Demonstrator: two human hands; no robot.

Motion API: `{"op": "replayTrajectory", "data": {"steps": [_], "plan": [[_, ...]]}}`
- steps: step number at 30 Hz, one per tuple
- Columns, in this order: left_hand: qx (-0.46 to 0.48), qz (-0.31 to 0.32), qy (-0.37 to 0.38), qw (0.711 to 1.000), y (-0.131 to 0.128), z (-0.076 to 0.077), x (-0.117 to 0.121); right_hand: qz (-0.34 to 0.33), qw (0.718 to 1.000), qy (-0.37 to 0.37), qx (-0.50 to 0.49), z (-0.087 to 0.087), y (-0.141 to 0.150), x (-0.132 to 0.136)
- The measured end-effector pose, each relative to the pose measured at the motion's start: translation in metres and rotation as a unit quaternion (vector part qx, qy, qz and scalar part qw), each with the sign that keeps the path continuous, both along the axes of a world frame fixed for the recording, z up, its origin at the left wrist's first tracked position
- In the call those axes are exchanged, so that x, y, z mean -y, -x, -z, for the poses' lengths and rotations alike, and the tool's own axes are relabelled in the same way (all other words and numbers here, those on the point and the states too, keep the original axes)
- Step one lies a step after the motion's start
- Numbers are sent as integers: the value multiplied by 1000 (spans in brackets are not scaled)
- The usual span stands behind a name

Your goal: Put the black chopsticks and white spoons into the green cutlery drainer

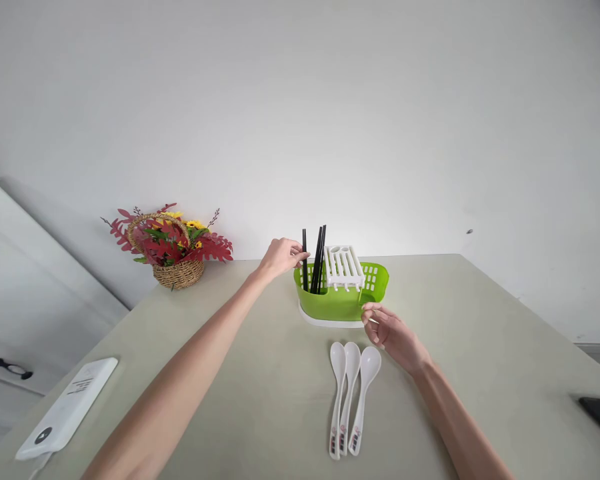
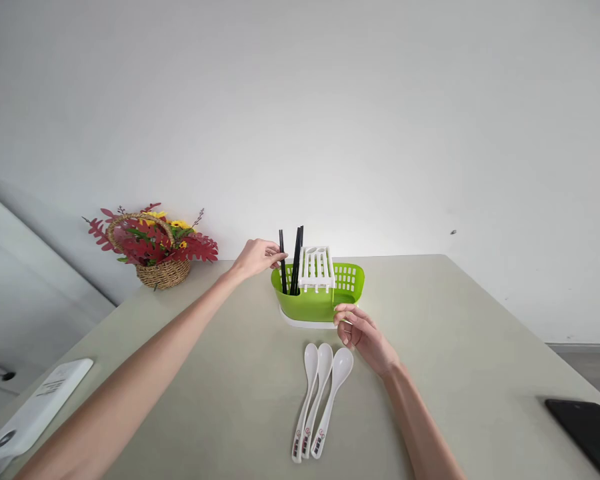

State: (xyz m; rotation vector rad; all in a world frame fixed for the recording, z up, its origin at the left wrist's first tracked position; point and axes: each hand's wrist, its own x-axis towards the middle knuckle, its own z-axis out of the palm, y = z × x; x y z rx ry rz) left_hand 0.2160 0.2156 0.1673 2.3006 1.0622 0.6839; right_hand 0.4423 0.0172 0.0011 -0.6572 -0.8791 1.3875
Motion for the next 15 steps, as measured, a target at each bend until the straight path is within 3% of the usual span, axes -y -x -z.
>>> {"op": "replayTrajectory", "data": {"steps": [5, 10, 12, 15], "plan": [[-2, 3, -21, 1000, -6, 11, -14, -2, 1000, 1, 6, 1, -1, -1], [28, -44, -110, 993, 1, 25, -19, 10, 1000, 8, 18, 1, -4, 0], [67, -81, -114, 988, 10, 36, -17, 19, 999, 12, 25, 1, -4, 0], [148, -154, -56, 975, 30, 64, -10, 35, 998, 22, 43, -1, -4, 1]]}}
